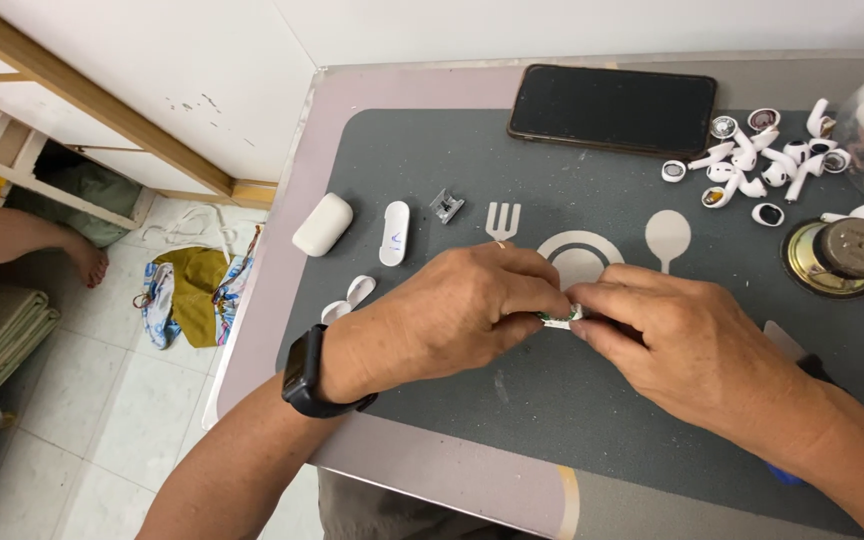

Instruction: Disassembling an earbud charging case to inspect or repair internal components using a screwdriver and manual prying.

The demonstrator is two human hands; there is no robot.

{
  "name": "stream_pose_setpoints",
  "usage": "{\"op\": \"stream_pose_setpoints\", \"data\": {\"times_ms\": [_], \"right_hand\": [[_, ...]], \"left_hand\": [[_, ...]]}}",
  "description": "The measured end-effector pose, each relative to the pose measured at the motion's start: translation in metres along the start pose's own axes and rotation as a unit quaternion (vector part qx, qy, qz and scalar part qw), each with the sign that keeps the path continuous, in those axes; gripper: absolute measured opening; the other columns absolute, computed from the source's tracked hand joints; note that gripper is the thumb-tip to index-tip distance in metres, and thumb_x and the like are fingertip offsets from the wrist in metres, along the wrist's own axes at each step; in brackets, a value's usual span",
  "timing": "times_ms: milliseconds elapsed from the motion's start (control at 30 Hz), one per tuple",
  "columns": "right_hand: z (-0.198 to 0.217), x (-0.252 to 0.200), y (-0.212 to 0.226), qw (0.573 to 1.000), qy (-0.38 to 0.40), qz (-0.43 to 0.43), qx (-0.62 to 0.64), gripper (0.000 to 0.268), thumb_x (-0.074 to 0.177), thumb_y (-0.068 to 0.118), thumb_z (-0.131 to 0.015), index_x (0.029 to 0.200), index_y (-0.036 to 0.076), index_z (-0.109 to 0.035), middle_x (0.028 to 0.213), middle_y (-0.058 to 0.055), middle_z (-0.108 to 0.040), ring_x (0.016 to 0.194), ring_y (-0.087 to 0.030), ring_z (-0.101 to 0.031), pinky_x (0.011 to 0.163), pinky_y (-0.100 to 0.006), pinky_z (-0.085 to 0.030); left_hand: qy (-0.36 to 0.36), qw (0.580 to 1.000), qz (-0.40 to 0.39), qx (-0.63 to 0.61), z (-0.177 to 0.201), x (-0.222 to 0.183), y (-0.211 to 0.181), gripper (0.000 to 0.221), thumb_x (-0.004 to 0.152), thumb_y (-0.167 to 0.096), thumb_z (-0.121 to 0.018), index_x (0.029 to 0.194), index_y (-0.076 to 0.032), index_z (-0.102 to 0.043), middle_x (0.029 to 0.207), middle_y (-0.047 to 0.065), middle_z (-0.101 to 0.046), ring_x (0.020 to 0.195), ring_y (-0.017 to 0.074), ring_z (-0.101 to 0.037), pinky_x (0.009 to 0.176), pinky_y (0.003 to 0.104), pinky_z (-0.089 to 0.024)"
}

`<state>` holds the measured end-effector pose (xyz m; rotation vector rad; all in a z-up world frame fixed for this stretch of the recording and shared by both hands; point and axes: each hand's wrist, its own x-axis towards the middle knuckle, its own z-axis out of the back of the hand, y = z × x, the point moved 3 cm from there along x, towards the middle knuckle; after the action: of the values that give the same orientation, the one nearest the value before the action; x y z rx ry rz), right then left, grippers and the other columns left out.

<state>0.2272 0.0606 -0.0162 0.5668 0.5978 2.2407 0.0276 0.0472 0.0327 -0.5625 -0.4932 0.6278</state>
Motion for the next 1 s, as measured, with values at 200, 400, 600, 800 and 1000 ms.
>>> {"op": "stream_pose_setpoints", "data": {"times_ms": [200, 400, 600, 800, 1000], "right_hand": [[-0.002, 0.0, -0.002, 1.0, 0.0, 0.021, -0.014, 0.016, 0.088, 0.017, -0.071, 0.104, 0.017, -0.07, 0.088, 0.002, -0.067, 0.077, -0.019, -0.067, 0.069, -0.037, -0.051], [-0.001, 0.0, 0.0, 1.0, 0.009, -0.001, -0.003, 0.014, 0.089, 0.018, -0.07, 0.103, 0.017, -0.07, 0.083, 0.003, -0.063, 0.073, -0.018, -0.063, 0.068, -0.036, -0.049], [-0.001, 0.0, -0.001, 1.0, 0.01, 0.008, -0.017, 0.013, 0.088, 0.017, -0.071, 0.1, 0.017, -0.069, 0.082, 0.003, -0.063, 0.074, -0.018, -0.064, 0.068, -0.036, -0.049], [0.003, 0.0, 0.002, 1.0, 0.004, 0.015, 0.0, 0.02, 0.088, 0.015, -0.071, 0.108, 0.016, -0.071, 0.085, 0.004, -0.065, 0.074, -0.016, -0.064, 0.068, -0.034, -0.049], [-0.001, 0.0, 0.002, 1.0, -0.015, 0.022, -0.002, 0.027, 0.086, 0.013, -0.073, 0.113, 0.012, -0.072, 0.096, 0.003, -0.073, 0.085, -0.016, -0.07, 0.075, -0.033, -0.052]], "left_hand": [[-0.002, 1.0, -0.023, 0.011, -0.002, 0.001, 0.002, 0.016, 0.094, 0.004, -0.064, 0.109, -0.002, -0.068, 0.104, 0.012, -0.069, 0.092, 0.0322, -0.069, 0.085, 0.041, -0.054], [-0.008, 0.998, -0.034, 0.05, -0.005, 0.001, 0.002, 0.011, 0.099, -0.001, -0.063, 0.107, -0.004, -0.07, 0.102, 0.01, -0.066, 0.087, 0.0293, -0.065, 0.09, 0.04, -0.049], [-0.009, 0.998, -0.026, 0.049, -0.009, -0.006, 0.009, 0.025, 0.095, 0.002, -0.069, 0.119, -0.005, -0.067, 0.115, 0.01, -0.07, 0.1, 0.0265, -0.068, 0.094, 0.037, -0.047], [-0.013, 0.999, 0.049, 0.017, -0.007, -0.025, 0.014, 0.037, 0.094, -0.005, -0.072, 0.13, -0.007, -0.064, 0.132, 0.014, -0.069, 0.113, 0.0309, -0.069, 0.103, 0.041, -0.05], [-0.053, 0.998, 0.024, 0.013, -0.011, -0.034, 0.019, 0.026, 0.101, -0.006, -0.066, 0.127, -0.005, -0.068, 0.132, 0.014, -0.07, 0.114, 0.0295, -0.072, 0.104, 0.04, -0.051]]}}
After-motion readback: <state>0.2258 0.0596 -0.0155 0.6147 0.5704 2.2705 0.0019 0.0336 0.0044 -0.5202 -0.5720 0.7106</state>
